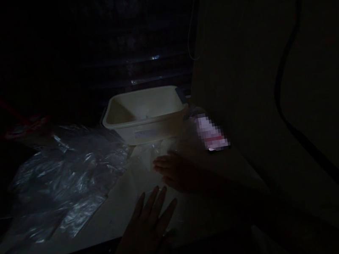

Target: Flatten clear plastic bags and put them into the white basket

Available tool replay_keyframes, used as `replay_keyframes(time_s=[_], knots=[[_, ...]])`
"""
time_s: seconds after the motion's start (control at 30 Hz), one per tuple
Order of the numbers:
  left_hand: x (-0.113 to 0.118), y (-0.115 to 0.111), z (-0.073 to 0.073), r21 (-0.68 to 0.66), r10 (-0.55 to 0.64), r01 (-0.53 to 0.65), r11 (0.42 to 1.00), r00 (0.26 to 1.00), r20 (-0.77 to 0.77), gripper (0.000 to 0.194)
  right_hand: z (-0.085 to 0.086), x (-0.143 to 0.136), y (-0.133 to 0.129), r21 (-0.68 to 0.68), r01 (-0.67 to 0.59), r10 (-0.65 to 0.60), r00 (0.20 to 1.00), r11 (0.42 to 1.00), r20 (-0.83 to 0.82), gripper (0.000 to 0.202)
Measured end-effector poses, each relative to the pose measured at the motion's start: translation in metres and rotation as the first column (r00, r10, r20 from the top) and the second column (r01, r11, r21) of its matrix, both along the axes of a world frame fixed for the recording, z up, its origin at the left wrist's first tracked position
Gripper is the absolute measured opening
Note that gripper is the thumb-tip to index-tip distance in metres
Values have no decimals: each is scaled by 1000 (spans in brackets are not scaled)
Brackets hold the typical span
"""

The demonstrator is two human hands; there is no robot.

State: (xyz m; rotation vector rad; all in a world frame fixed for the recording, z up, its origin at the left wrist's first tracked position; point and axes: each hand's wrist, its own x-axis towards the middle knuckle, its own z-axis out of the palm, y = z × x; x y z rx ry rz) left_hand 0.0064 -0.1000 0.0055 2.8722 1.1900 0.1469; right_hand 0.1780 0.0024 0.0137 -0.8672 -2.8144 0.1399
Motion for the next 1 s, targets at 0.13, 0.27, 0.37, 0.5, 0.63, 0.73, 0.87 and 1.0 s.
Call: replay_keyframes(time_s=[0.13,0.27,0.37,0.5,0.63,0.73,0.87,1.0], knots=[[1,-1,1,2,5,-5,1000,1000,-5,51,0,-4,-2,-13,12,-11,1000,1000,15,41],[1,-2,3,-6,10,-10,1000,1000,2,51,-2,-6,16,-10,74,-74,996,997,42,43],[0,-2,4,-14,13,-13,1000,1000,19,50,0,-4,26,-4,74,-74,997,997,7,40],[3,1,5,-45,25,-22,999,998,51,47,0,3,21,8,65,-64,990,998,-126,38],[8,11,13,-79,36,-29,996,995,93,49,0,3,7,-1,98,-96,971,995,-220,32],[3,16,20,-76,62,-52,996,989,135,50,3,-2,2,-85,197,-211,956,977,-205,21],[-16,17,14,13,245,-253,967,946,214,41,6,-9,1,-198,233,-264,953,952,-151,11],[-27,19,0,106,297,-333,937,920,257,32,11,-15,-3,-223,245,-270,959,944,-89,14]])
